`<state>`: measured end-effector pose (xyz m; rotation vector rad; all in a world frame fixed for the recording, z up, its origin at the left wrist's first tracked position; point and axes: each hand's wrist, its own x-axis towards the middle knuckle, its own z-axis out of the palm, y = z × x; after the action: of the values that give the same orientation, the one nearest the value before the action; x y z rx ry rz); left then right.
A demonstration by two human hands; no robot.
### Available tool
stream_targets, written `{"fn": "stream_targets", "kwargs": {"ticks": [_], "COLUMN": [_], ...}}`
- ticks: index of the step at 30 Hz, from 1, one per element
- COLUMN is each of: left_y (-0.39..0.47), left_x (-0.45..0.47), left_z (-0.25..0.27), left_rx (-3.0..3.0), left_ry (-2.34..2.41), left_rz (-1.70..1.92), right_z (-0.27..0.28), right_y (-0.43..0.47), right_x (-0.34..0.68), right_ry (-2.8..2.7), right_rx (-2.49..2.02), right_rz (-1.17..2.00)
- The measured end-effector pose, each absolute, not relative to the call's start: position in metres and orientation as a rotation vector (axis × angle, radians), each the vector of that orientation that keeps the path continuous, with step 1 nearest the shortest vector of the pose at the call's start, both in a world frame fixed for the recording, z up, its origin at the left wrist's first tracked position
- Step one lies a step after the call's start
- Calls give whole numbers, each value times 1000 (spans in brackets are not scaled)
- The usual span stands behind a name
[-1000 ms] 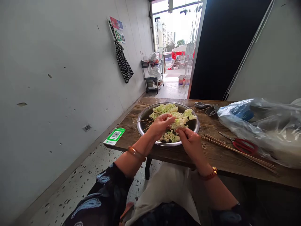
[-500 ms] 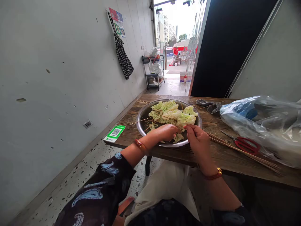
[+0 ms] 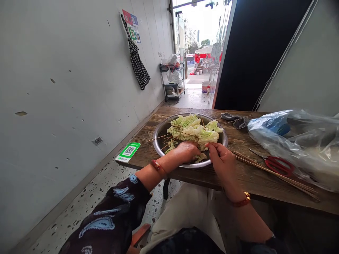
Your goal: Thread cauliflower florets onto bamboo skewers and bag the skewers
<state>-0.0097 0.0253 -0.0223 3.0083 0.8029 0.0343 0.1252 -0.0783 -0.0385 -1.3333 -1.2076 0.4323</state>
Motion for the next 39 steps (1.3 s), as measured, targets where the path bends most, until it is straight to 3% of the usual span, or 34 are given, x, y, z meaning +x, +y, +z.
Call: {"fn": "stream_targets", "kwargs": {"ticks": [3,6,14,21,39], "left_y": [26,28,20,21,22], "left_x": [-12,-16,-25,-25,-29], "left_z": [-20,-16,-1,0,-2], "left_rx": [3023,2845,1688,1254,1146], "left_ry": [870,936,746,675,629], "left_rz": [57,355,846,1104,1063], "right_z": [-39,-39,-39,-40,-41], "right_y": [-78,-78,-79,-80,-74], "right_x": [125,125,126,129,128], "right_ry": [-1182,-1144,-1100,-1122,-928], "right_rx": [-1322,-1300,-1309,-1274,-1192], "right_rz": [445,464,529,627,683]}}
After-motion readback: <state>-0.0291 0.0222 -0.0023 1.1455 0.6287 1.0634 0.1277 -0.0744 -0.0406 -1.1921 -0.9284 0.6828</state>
